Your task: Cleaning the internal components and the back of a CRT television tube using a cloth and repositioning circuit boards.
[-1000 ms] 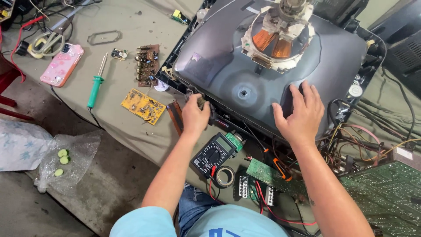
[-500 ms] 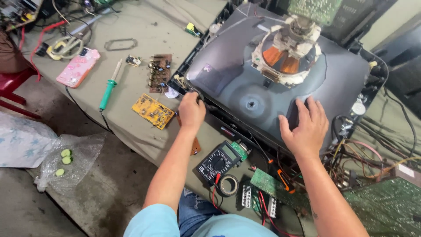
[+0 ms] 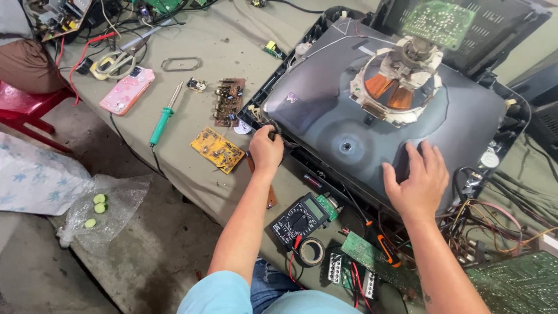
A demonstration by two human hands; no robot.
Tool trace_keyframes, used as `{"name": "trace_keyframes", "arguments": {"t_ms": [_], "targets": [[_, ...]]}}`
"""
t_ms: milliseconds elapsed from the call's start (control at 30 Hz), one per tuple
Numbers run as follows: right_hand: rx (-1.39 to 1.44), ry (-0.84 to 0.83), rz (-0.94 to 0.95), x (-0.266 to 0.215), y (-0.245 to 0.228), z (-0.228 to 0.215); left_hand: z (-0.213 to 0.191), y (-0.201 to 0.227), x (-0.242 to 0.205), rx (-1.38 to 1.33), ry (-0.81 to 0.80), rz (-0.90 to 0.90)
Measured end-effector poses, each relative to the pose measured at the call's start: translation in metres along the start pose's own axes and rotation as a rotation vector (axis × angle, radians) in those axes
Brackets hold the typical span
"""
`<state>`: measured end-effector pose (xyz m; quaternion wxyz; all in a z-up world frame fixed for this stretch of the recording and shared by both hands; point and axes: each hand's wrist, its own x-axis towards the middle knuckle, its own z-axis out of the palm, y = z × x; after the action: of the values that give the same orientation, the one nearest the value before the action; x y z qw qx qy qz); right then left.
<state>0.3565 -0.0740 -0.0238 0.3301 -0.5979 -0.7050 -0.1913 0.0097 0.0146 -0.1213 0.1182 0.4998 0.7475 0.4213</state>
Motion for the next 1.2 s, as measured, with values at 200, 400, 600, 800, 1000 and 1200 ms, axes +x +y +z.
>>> {"name": "trace_keyframes", "arguments": {"t_ms": [200, 400, 600, 800, 1000, 1200], "targets": [[-0.023, 0.031, -0.031, -0.001, 0.004, 0.003, -0.011, 0.042, -0.03, -0.079, 0.015, -0.096], [-0.059, 0.062, -0.054, -0.002, 0.006, 0.005, -0.009, 0.027, -0.018, -0.084, -0.094, -0.019], [-0.042, 0.062, -0.011, -0.001, 0.006, 0.009, -0.013, 0.016, 0.013, -0.056, 0.097, -0.141], [0.002, 0.034, 0.021, 0.004, -0.003, 0.001, -0.013, 0.042, -0.024, -0.065, -0.058, -0.128], [-0.022, 0.015, 0.015, 0.002, -0.001, 0.003, -0.033, 0.088, -0.071, -0.134, -0.289, -0.115], [0.0, -0.016, 0.023, 0.003, -0.004, -0.003, 0.009, 0.102, -0.156, -0.396, -0.318, 0.229]]}}
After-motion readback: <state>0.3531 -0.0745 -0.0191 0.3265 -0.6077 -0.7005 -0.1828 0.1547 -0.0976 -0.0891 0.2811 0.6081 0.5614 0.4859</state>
